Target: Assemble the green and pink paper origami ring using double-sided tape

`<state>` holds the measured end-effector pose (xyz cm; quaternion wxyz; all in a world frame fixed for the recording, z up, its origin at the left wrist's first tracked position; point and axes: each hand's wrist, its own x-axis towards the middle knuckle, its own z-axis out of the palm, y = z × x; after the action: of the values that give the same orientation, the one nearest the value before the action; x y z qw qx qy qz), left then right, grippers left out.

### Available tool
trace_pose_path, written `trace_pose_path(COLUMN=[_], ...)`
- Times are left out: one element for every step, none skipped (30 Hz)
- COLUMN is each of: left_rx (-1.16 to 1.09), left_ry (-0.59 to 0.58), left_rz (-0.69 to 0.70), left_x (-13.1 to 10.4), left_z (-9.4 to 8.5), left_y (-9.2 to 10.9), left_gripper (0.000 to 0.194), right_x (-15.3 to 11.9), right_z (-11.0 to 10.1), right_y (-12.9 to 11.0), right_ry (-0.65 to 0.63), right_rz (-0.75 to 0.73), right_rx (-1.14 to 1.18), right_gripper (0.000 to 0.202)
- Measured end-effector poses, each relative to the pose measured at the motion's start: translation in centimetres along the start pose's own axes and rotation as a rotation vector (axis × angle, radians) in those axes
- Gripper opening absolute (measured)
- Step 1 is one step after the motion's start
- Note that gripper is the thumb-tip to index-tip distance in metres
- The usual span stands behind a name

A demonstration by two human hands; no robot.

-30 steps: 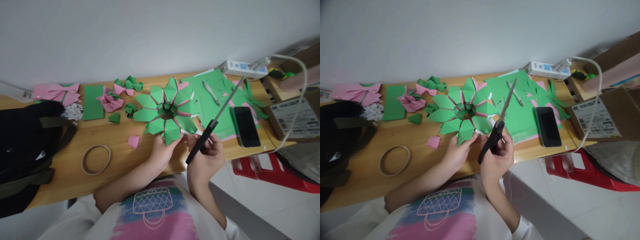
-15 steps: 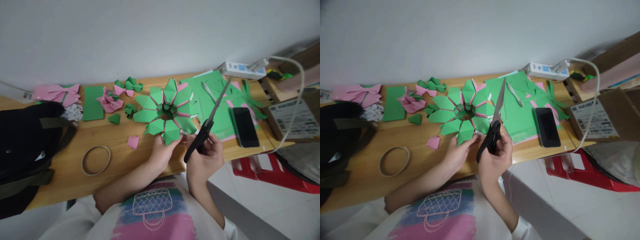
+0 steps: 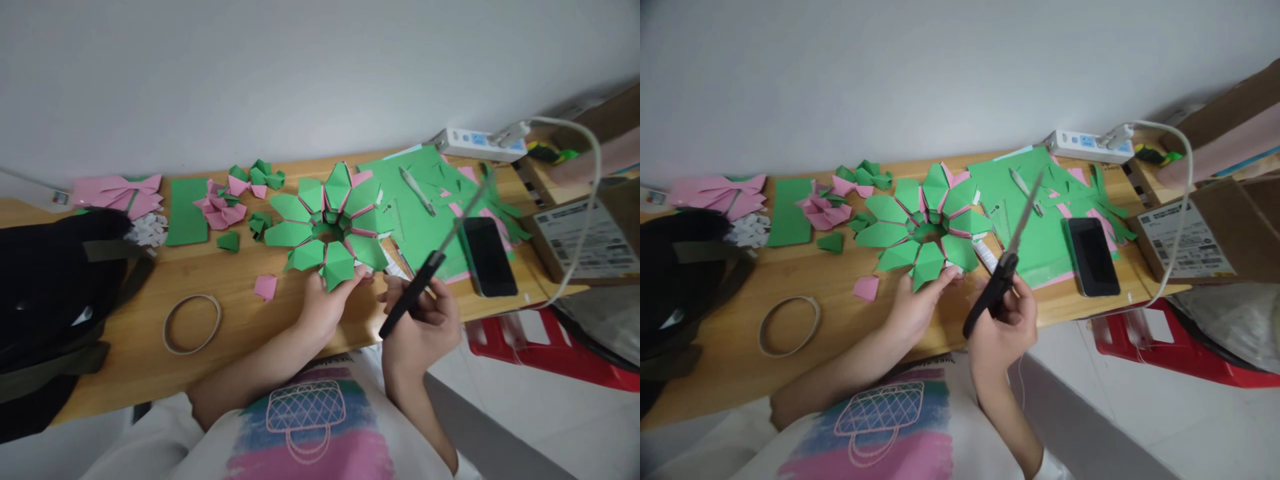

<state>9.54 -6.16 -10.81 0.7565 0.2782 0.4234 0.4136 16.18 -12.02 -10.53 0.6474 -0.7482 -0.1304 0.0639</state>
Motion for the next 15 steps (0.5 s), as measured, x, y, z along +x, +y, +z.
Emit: trace_pose_path(left_rx=[-0.003, -0.006, -0.010, -0.014, -0.019, -0.023, -0.028, -0.035, -0.043, -0.050, -0.055, -0.058, -0.058, -0.056, -0.053], left_ry=[-0.005, -0.007, -0.004, 0.001, 0.008, 0.018, 0.027, 0.031, 0.031, 0.025, 0.016, 0.004, -0.011, -0.023, -0.031], left_rz=[-0.007, -0.014, -0.020, -0.024, -0.025, -0.024, -0.022, -0.021, -0.021, -0.023, -0.027, -0.033, -0.042, -0.049, -0.053], left_x=[0.0, 0.0, 0.1, 0.1, 0.0, 0.0, 0.0, -0.1, -0.2, -0.2, -0.2, -0.3, -0.3, -0.3, -0.2], left_z=[0.1, 0.1, 0.2, 0.3, 0.3, 0.4, 0.4, 0.4, 0.4, 0.4, 0.4, 0.4, 0.4, 0.4, 0.4], left_y=[0.1, 0.2, 0.3, 0.3, 0.3, 0.3, 0.2, 0.2, 0.2, 0.1, 0.1, 0.1, 0.1, 0.2, 0.3], left_gripper=[0.022, 0.023, 0.023, 0.023, 0.023, 0.022, 0.022, 0.021, 0.022, 0.022, 0.023, 0.023, 0.024, 0.024, 0.025], right_x=[0.2, 0.4, 0.6, 0.8, 0.9, 1.0, 1.0, 1.0, 1.0, 0.9, 0.9, 0.9, 0.9, 0.9, 0.9], right_z=[-0.2, -0.3, -0.4, -0.3, -0.2, 0.0, 0.2, 0.4, 0.6, 0.8, 0.9, 1.0, 0.9, 0.9, 0.8], right_y=[-0.1, -0.2, -0.3, -0.4, -0.4, -0.4, -0.3, -0.2, -0.1, 0.1, 0.2, 0.4, 0.5, 0.5, 0.6], right_ry=[0.012, 0.010, -0.012, -0.045, -0.078, -0.106, -0.127, -0.143, -0.154, -0.162, -0.170, -0.175, -0.176, -0.177, -0.178], right_rz=[-0.020, -0.032, -0.034, -0.025, -0.005, 0.020, 0.048, 0.072, 0.090, 0.105, 0.116, 0.122, 0.124, 0.124, 0.121], right_rx=[0.004, 0.016, 0.037, 0.064, 0.093, 0.123, 0.150, 0.171, 0.184, 0.190, 0.191, 0.188, 0.185, 0.183, 0.183], right_gripper=[0.042, 0.040, 0.038, 0.037, 0.037, 0.038, 0.040, 0.041, 0.042, 0.043, 0.043, 0.043, 0.043, 0.044, 0.045])
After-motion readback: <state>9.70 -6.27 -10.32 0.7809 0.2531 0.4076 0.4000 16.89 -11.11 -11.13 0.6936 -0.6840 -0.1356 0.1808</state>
